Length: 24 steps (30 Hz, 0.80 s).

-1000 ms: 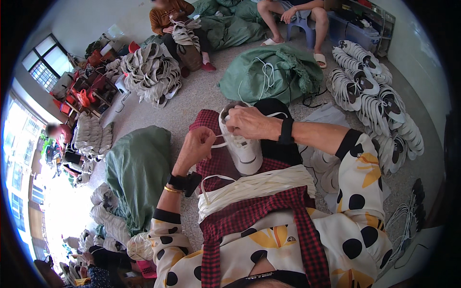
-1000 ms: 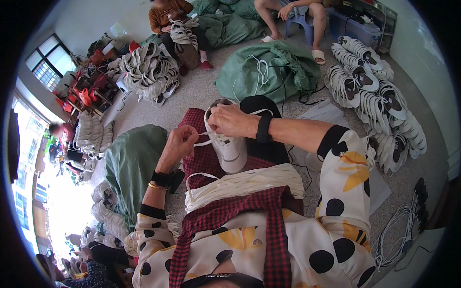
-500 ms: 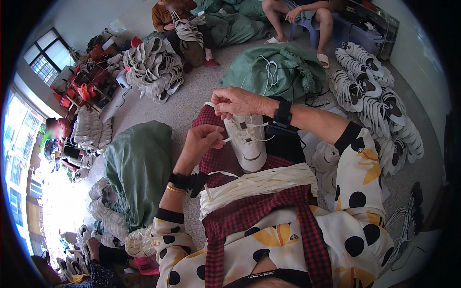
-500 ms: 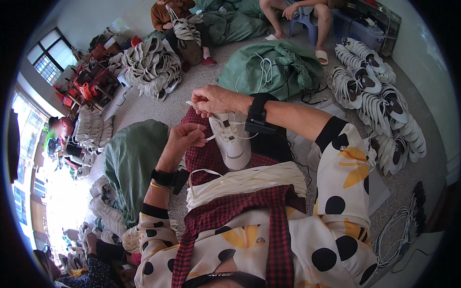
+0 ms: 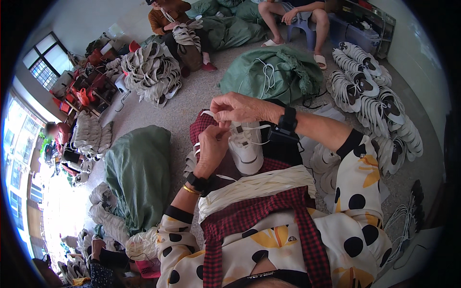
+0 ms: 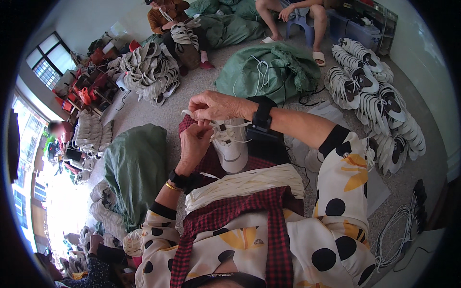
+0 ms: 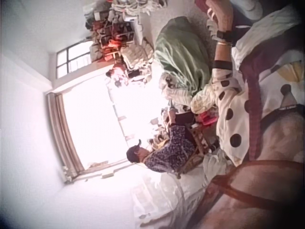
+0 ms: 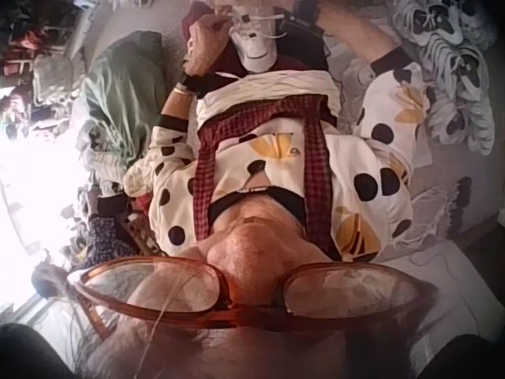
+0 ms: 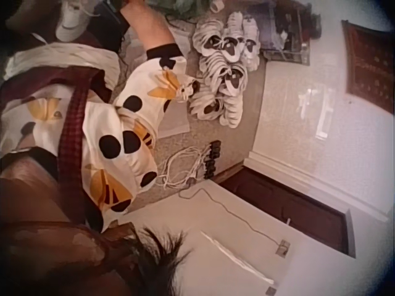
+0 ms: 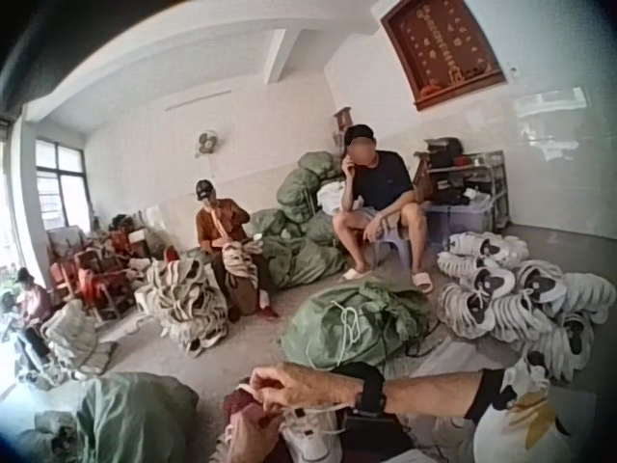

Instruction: Lacing a new pair of white sneakers as part of a manufacturing assembly process.

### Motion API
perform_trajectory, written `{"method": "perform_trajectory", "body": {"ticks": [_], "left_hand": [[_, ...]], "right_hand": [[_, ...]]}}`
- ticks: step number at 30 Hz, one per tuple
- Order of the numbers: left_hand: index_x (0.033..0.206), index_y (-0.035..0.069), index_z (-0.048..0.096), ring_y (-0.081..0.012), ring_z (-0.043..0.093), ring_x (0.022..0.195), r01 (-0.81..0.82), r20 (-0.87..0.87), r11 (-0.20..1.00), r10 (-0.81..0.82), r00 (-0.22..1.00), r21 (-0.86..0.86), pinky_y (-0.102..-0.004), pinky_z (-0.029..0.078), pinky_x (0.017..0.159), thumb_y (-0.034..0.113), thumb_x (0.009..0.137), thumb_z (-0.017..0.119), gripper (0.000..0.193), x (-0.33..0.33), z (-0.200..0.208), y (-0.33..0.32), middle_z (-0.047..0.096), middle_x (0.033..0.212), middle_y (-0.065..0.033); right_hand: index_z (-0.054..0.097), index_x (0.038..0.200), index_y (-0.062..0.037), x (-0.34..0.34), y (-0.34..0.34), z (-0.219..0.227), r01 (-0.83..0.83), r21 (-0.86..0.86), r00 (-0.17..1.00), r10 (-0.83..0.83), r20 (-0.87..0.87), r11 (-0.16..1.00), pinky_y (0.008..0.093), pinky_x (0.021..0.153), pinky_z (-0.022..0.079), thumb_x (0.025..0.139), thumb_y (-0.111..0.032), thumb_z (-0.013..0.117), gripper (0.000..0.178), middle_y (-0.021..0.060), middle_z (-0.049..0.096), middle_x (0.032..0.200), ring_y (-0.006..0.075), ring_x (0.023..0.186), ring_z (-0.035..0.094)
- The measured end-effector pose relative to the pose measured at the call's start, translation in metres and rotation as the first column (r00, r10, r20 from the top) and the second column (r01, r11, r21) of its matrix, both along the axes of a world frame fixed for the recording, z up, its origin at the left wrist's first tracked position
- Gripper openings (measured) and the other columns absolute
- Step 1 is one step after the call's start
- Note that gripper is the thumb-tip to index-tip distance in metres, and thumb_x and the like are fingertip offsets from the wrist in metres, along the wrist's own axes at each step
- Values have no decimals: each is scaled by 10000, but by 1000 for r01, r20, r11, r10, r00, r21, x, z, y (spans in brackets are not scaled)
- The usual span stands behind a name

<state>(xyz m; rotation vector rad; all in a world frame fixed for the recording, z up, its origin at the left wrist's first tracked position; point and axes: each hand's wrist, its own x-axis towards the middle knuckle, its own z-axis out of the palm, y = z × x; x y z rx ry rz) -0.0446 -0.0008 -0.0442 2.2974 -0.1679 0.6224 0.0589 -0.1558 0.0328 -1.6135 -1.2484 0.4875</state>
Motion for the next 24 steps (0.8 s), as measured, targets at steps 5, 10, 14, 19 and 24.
{"method": "perform_trajectory", "body": {"ticks": [5, 10, 14, 19, 24], "left_hand": [[786, -32, 601, -308, 649, 673, 76, 311, 993, -101, 945, 91, -407, 502, 590, 40, 766, 687, 114, 8, -18, 4, 639, 764, -152], [777, 14, 648, -365, 620, 695, 11, 87, 988, -24, 996, 153, -443, 491, 607, 29, 776, 649, 15, 12, -12, -9, 595, 775, -161], [783, -2, 673, -310, 633, 658, -42, 138, 961, 3, 990, 274, -381, 504, 591, 5, 770, 670, 15, 11, -9, -11, 603, 720, -144], [769, -6, 643, -375, 643, 712, -12, 72, 979, -3, 997, 205, -455, 505, 601, 45, 781, 641, 53, 14, -7, -12, 622, 778, -181], [729, -12, 639, -398, 655, 730, 26, -33, 995, -23, 999, 97, -459, 517, 618, 108, 773, 670, 132, 15, 2, -9, 646, 757, -208]], "right_hand": [[559, 909, 5, -50, -11, 1, -127, 118, 972, 100, 211, 985, 333, 729, 509, 881, -62, 602, 84, 93, 624, 838, 195, 791, 642], [553, 927, 17, -109, -28, -49, -348, 53, 841, 287, 458, 936, 401, 762, 486, 870, -53, 618, 111, 152, 549, 923, 308, 878, 602], [557, 964, 13, -123, -28, -58, -385, -34, 680, 309, 665, 922, 392, 808, 516, 880, -83, 618, 141, 134, 543, 931, 286, 927, 596], [559, 952, 12, -124, -30, -52, -390, -51, 691, 329, 643, 919, 387, 823, 524, 877, -122, 616, 164, 127, 549, 926, 277, 931, 596], [588, 921, -47, -90, -36, -43, -177, 46, 719, 97, 688, 983, 415, 789, 497, 858, -198, 626, 168, 111, 574, 881, 291, 911, 586]]}}
